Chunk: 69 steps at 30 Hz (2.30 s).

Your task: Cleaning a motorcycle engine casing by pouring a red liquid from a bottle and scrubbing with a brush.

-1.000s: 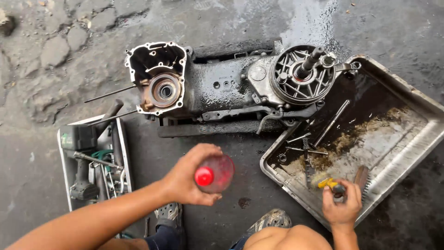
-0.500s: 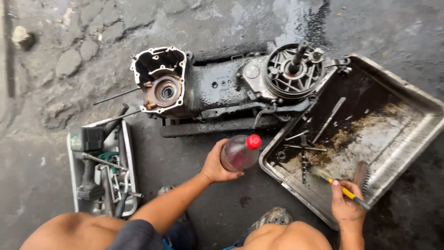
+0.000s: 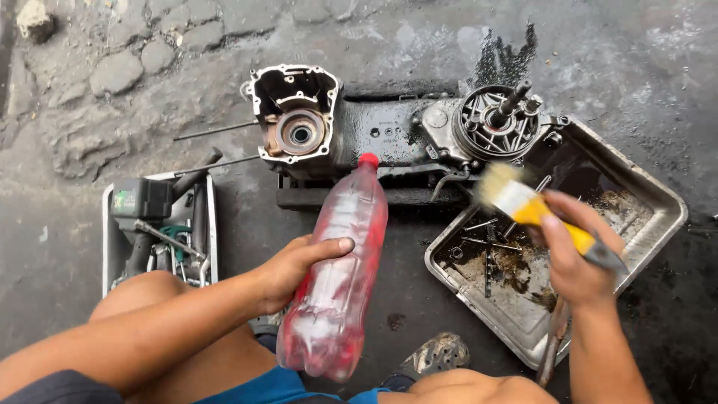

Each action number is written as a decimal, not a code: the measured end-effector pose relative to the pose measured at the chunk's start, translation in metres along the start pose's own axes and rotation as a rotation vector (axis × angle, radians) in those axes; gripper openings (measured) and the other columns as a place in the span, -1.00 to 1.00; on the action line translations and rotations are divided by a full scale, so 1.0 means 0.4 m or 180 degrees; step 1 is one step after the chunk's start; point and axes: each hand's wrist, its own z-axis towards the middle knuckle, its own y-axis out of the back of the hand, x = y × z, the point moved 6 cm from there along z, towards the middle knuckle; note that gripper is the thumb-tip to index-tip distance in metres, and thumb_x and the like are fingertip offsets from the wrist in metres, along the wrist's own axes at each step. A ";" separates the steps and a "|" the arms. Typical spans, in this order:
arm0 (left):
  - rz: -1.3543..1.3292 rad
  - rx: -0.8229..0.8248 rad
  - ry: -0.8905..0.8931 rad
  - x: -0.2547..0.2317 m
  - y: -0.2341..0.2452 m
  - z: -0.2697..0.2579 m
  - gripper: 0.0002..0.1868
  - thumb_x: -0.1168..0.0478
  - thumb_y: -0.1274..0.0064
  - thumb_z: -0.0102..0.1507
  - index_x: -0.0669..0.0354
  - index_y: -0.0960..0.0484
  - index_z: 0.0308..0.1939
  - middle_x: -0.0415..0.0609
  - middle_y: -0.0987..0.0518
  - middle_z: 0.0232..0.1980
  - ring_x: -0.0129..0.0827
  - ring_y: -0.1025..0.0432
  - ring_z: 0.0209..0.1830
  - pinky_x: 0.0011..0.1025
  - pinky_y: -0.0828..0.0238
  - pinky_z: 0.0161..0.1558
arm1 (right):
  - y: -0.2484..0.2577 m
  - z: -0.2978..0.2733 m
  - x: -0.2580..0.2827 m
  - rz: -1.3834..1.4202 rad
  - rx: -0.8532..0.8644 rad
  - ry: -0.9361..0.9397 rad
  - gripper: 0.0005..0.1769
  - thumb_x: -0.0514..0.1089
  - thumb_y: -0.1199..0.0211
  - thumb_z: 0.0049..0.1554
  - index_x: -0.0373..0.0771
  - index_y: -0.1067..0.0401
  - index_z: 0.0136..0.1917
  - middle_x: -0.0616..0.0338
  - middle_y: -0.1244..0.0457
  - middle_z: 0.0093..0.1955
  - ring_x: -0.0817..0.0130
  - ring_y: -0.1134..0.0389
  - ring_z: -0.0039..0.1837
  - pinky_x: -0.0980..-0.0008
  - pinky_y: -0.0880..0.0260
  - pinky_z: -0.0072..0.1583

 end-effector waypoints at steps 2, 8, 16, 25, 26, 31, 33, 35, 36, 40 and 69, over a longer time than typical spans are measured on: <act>-0.0196 -0.0021 0.0088 0.029 0.025 -0.002 -0.52 0.05 -0.28 0.24 0.39 -0.71 0.08 0.25 -0.76 -0.14 -0.02 -0.64 -0.27 -0.08 -0.66 -0.15 | -0.135 0.076 0.045 -0.0060 0.0331 0.0110 -0.66 -0.25 -0.23 0.41 -0.40 -0.53 0.40 -0.25 -0.43 0.30 0.07 -0.55 0.06 0.38 -0.65 -0.02; -0.0731 0.0436 0.0391 -0.005 0.086 0.022 -0.48 -0.07 -0.27 0.22 0.32 -0.70 0.01 0.19 -0.74 -0.20 -0.06 -0.63 -0.30 -0.11 -0.64 -0.15 | -0.582 0.220 0.025 -0.0512 0.1416 -0.0398 -0.68 0.05 -0.28 0.31 -0.02 -0.68 0.25 0.18 -0.47 0.31 0.31 -0.47 0.30 0.33 -0.51 0.27; -0.0696 0.0018 0.1034 -0.005 0.117 -0.037 -0.44 -0.14 -0.26 0.22 0.39 -0.77 -0.09 0.23 -0.73 -0.28 -0.02 -0.58 -0.41 -0.12 -0.61 -0.26 | -0.819 0.364 -0.173 0.1618 -0.0738 -0.1283 -0.72 -0.15 -0.17 0.19 -0.35 -0.63 -0.02 -0.11 -0.48 -0.19 0.15 -0.50 -0.40 0.36 -0.51 -0.42; -0.1052 0.0132 0.1209 -0.017 0.173 -0.023 -0.47 -0.08 -0.24 0.27 0.39 -0.77 -0.02 0.26 -0.74 -0.21 0.03 -0.59 -0.31 -0.10 -0.56 -0.16 | -0.774 0.330 -0.079 0.0564 -0.0704 -0.1124 -0.75 -0.03 -0.32 0.19 -0.22 -0.67 -0.04 0.11 -0.48 -0.21 0.31 -0.51 -0.29 0.35 -0.56 -0.31; -0.1057 0.0143 0.1252 -0.020 0.168 -0.032 -0.47 -0.08 -0.24 0.27 0.39 -0.77 -0.02 0.26 -0.74 -0.21 0.03 -0.59 -0.31 -0.10 -0.56 -0.16 | -0.773 0.317 -0.094 0.0532 -0.0711 -0.1154 -0.75 -0.03 -0.32 0.19 -0.22 -0.67 -0.04 0.11 -0.48 -0.21 0.31 -0.51 -0.29 0.35 -0.56 -0.31; -0.1119 0.0345 0.0957 -0.063 0.182 -0.040 -0.45 -0.02 -0.19 0.29 0.45 -0.75 0.10 0.37 -0.75 -0.10 0.15 -0.61 -0.19 0.02 -0.59 -0.04 | -0.672 0.211 -0.040 -0.0865 0.0023 -0.1321 -0.72 0.03 -0.20 0.12 -0.10 -0.66 -0.16 0.18 -0.45 -0.28 0.27 -0.45 -0.21 0.18 -0.42 -0.16; -0.1137 0.0329 0.0926 -0.086 0.179 -0.048 -0.51 -0.01 -0.17 0.33 0.39 -0.75 0.08 0.34 -0.74 -0.12 0.13 -0.61 -0.22 0.03 -0.59 -0.07 | -0.685 0.239 -0.026 -0.0825 -0.0199 -0.1363 -0.75 0.00 -0.21 0.12 -0.10 -0.63 -0.23 0.18 -0.43 -0.30 0.27 -0.44 -0.20 0.18 -0.45 -0.12; -0.1171 0.0295 0.0928 -0.092 0.170 -0.055 -0.57 -0.01 -0.15 0.37 0.33 -0.74 0.07 0.30 -0.74 -0.15 0.12 -0.61 -0.24 0.04 -0.59 -0.10 | -0.734 0.271 -0.039 -0.0793 -0.0400 -0.1433 -0.75 -0.03 -0.22 0.11 -0.11 -0.61 -0.30 0.18 -0.41 -0.32 0.27 -0.43 -0.20 0.18 -0.47 -0.09; -0.1179 0.0291 0.0945 -0.096 0.162 -0.058 -0.53 -0.03 -0.15 0.36 0.35 -0.75 0.07 0.30 -0.74 -0.14 0.10 -0.60 -0.24 0.02 -0.59 -0.09 | -0.769 0.300 -0.047 -0.0175 -0.0805 -0.1292 -0.76 -0.06 -0.21 0.18 -0.18 -0.62 -0.16 0.10 -0.47 -0.24 0.27 -0.51 -0.22 0.29 -0.54 -0.19; -0.1076 0.0144 0.0833 -0.112 0.164 -0.062 -0.50 -0.07 -0.13 0.34 0.31 -0.76 0.09 0.27 -0.76 -0.08 0.07 -0.62 -0.17 0.01 -0.61 -0.03 | -0.874 0.361 -0.188 0.1497 -0.1341 -0.1278 -0.76 -0.19 -0.15 0.25 -0.36 -0.58 0.00 -0.14 -0.50 -0.10 0.15 -0.56 -0.28 0.39 -0.61 -0.35; -0.1095 0.0205 0.0542 -0.139 0.146 -0.078 -0.42 -0.10 -0.06 0.34 0.40 -0.71 0.12 0.32 -0.74 -0.03 0.11 -0.59 -0.13 0.03 -0.57 0.08 | -0.900 0.361 -0.108 0.1497 -0.0914 -0.1491 -0.83 -0.16 -0.21 0.31 -0.29 -0.52 -0.04 -0.08 -0.45 -0.25 0.20 -0.49 -0.37 0.33 -0.57 -0.35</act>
